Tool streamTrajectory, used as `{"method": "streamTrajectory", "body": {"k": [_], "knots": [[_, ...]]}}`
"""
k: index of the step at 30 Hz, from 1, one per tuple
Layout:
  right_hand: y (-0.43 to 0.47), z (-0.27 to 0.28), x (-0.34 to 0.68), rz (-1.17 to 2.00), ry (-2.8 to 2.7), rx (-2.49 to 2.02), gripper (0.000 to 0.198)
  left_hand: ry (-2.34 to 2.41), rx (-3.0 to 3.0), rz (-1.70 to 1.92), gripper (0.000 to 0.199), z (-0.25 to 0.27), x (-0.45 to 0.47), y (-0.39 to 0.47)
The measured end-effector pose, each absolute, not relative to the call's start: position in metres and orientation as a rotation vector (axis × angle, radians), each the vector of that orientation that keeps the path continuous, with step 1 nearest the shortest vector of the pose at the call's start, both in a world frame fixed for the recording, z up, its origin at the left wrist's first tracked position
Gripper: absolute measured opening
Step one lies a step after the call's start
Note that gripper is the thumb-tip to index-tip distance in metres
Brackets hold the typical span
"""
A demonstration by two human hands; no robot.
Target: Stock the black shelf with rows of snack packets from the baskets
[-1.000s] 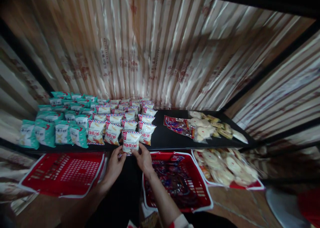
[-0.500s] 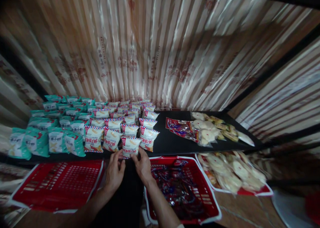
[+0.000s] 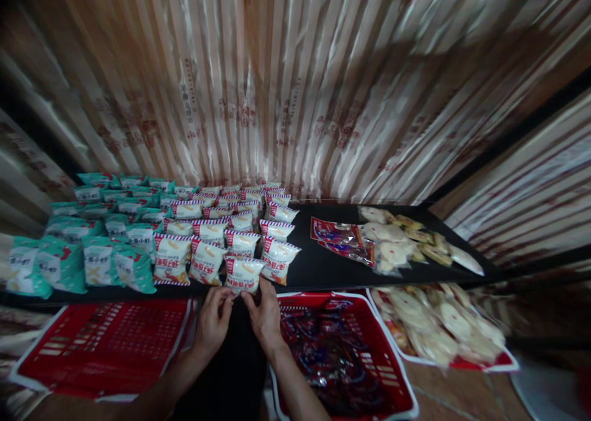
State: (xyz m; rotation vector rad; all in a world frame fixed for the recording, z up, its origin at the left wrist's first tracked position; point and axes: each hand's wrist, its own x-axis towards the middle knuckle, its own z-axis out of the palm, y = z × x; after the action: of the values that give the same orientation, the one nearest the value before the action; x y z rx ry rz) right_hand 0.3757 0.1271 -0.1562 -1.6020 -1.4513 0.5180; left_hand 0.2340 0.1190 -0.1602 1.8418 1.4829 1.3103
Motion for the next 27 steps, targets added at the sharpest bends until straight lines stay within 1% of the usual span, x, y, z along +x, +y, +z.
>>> {"method": "streamTrajectory", "body": {"k": [4, 8, 12, 20, 24, 27], "knots": [[0.126, -0.159, 0.377, 0.524, -1.451, -1.577, 0.040, 1.491, 1.892, 1.297, 0.015, -0.157, 0.233, 0.119], [0.123, -0.163, 0.377, 0.505, -1.448, -1.606, 0.046, 1.487, 1.932, 1.240, 0.015, -0.155, 0.234, 0.117], [0.113, -0.159, 0.383, 0.440, -1.464, -1.625, 0.049, 1.452, 1.931, 1.219, 0.015, -0.151, 0.227, 0.117], [0.104, -0.121, 0.398, 0.283, -1.522, -1.562, 0.043, 1.393, 1.940, 1.143, 0.015, -0.141, 0.214, 0.123], [0.113, -0.107, 0.397, 0.282, -1.536, -1.517, 0.032, 1.371, 1.924, 1.115, 0.016, -0.146, 0.214, 0.123], [0.118, -0.106, 0.393, 0.313, -1.508, -1.505, 0.030, 1.361, 1.911, 1.079, 0.016, -0.151, 0.213, 0.122]]}}
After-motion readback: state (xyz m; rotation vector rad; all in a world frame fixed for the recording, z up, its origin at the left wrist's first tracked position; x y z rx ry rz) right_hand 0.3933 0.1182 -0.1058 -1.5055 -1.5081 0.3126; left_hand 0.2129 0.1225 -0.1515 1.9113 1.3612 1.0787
